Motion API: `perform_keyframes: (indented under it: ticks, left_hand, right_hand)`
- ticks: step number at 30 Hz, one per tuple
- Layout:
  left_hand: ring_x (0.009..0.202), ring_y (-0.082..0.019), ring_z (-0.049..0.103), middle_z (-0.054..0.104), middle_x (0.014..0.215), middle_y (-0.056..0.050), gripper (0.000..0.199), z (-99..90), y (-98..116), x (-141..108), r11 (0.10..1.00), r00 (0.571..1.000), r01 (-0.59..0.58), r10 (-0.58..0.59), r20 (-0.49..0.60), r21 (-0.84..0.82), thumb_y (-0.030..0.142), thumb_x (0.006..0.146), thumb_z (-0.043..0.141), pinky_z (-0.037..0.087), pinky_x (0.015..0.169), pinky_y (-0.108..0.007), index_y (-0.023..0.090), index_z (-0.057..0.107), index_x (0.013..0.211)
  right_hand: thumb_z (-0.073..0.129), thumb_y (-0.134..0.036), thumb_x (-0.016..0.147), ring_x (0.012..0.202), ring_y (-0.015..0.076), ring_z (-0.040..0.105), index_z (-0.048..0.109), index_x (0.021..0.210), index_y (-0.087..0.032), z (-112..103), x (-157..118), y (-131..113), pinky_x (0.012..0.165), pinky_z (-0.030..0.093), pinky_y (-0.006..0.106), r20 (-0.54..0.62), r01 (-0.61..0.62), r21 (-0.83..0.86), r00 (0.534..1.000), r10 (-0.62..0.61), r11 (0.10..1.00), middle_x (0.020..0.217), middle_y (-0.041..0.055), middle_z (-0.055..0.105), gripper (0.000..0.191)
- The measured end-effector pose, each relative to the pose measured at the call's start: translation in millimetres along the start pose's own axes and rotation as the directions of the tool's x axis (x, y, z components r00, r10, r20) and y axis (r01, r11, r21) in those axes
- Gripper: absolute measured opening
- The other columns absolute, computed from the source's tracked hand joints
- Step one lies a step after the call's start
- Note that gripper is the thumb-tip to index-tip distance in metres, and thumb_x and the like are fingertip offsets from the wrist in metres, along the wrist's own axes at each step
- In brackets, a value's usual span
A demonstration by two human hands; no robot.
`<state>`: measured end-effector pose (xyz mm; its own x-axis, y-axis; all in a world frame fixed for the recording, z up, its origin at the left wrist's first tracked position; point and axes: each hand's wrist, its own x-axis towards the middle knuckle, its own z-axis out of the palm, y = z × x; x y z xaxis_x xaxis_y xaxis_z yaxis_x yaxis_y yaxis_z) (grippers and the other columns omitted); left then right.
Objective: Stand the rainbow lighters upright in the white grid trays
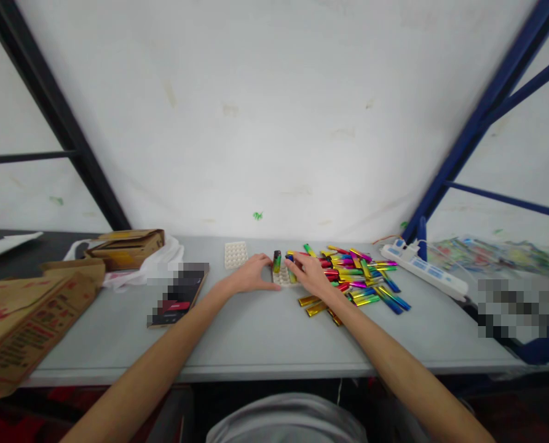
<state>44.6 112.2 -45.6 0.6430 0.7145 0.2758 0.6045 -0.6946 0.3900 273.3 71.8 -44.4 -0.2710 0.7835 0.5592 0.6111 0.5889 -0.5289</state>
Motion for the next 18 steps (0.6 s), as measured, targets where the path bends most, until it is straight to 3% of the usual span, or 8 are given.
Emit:
perform_keyframes:
  ticks: [4,8,18]
  left_hand:
    - [0.114,-0.034,0.063,0.069,0.122,-0.015,0.068,-1.2,1,0,1.000,1.000,-0.003,0.003,-0.001,-0.005,0.065,0.066,0.082,0.050,0.102,-0.042,0.018,0.070,0.114]
    - [0.115,-0.034,0.063,0.069,0.123,-0.015,0.069,-1.6,0,1,1.000,1.000,-0.014,0.014,0.007,-0.008,0.066,0.067,0.081,0.049,0.103,-0.042,0.018,0.070,0.115]
    - [0.113,-0.033,0.063,0.069,0.121,-0.014,0.067,-1.2,-1,1,1.000,1.000,-0.024,0.025,0.018,-0.015,0.066,0.068,0.080,0.048,0.102,-0.041,0.017,0.069,0.113]
  right_hand:
    - [0.048,-0.056,0.101,0.059,0.0171,0.044,0.050,0.069,-0.023,4,0,4,0.061,0.032,0.030,-0.004,-0.059,-0.014,0.998,0.059,0.998,0.062,-0.0003,0.053,0.046]
    - [0.045,-0.053,0.103,0.065,0.0178,0.050,0.055,0.077,-0.022,10,2,8,0.064,0.033,0.030,0.037,-0.005,-0.057,0.999,0.007,0.998,0.072,0.0026,0.061,0.042]
    - [0.045,-0.046,0.106,0.071,0.0178,0.054,0.060,0.086,-0.020,12,6,10,0.067,0.036,0.029,0.162,0.093,-0.132,0.984,-0.071,0.987,0.080,0.0046,0.064,0.036]
